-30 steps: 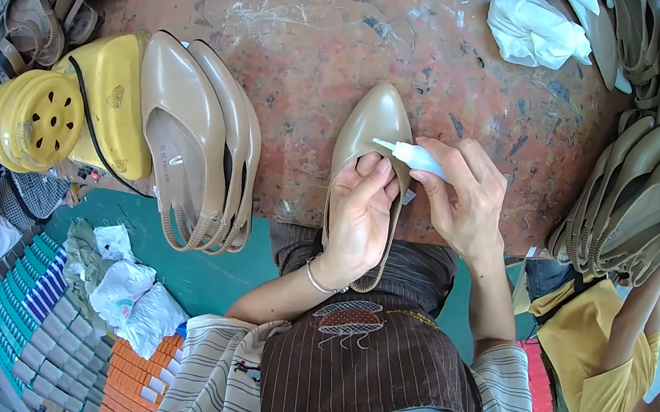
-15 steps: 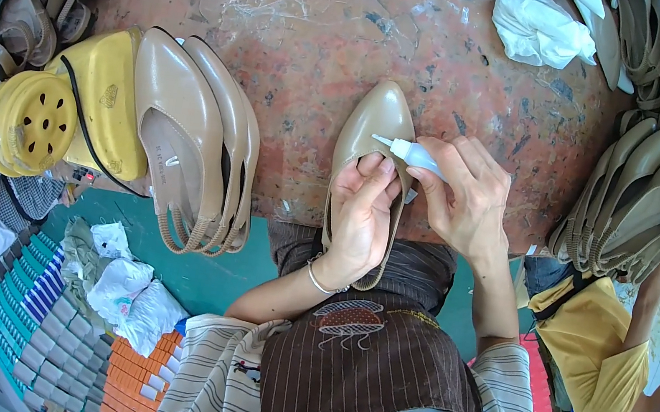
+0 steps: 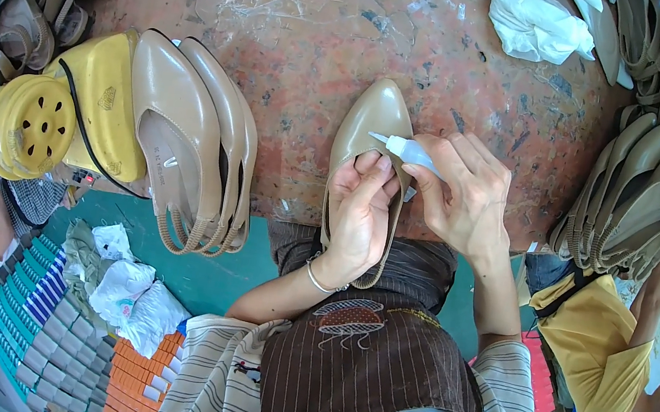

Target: Gluing decorative buckles onto the front of women's dress shoes at a workbench.

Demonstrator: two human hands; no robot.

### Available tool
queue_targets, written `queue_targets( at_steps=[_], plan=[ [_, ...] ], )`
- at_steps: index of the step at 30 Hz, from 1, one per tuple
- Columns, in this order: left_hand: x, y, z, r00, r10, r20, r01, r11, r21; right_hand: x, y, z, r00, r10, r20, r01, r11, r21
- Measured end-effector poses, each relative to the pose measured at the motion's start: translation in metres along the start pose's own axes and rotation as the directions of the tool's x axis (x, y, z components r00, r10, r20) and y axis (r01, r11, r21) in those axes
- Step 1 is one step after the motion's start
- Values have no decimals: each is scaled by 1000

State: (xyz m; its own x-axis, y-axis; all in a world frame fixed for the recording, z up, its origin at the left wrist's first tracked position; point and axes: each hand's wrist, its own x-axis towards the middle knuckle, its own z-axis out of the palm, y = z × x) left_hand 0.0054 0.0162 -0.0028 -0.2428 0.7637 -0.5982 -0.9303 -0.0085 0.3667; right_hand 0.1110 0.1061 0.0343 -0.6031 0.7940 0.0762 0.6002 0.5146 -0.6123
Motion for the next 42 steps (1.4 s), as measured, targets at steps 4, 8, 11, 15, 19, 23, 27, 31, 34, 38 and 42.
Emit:
queue_targets(
  at_steps=[4,8,11,15,19,23,27,31,34,38,42],
  plan=[
    [0,2,2,1000,0,2,0,1000,3,-2,2,-1,1000,7,-10,-7,1000,3],
    [-1,2,4,999,-16,-51,16,1000,7,-7,4,-5,999,46,1,-46,999,16],
    [-2,2,3,998,-2,-61,4,1000,26,-12,13,-5,997,82,2,-81,988,130],
    [-1,1,1,999,11,-34,-11,1000,-5,-22,33,-11,977,162,-136,-98,917,388],
    [0,3,4,1000,-8,12,8,1000,2,-31,58,4,862,426,-275,-211,794,570],
    [-1,5,0,999,-14,41,14,1000,1,-36,67,6,902,217,-373,-212,976,57],
    [-1,3,2,1000,-2,18,2,1000,-19,-56,43,23,646,240,-725,-130,970,204],
    [-2,3,-3,1000,-3,-16,3,1000,16,-2,-1,9,860,-77,-504,28,994,-106],
    [-1,3,-2,1000,-8,7,8,1000,10,75,17,31,818,86,-568,-139,989,-50],
    [1,-4,-3,999,-10,36,11,1000,-21,127,58,42,801,168,-574,-310,937,-158],
    [2,-4,-2,1000,-22,8,22,999,-39,106,48,25,790,343,-508,-288,939,186]
  ],
)
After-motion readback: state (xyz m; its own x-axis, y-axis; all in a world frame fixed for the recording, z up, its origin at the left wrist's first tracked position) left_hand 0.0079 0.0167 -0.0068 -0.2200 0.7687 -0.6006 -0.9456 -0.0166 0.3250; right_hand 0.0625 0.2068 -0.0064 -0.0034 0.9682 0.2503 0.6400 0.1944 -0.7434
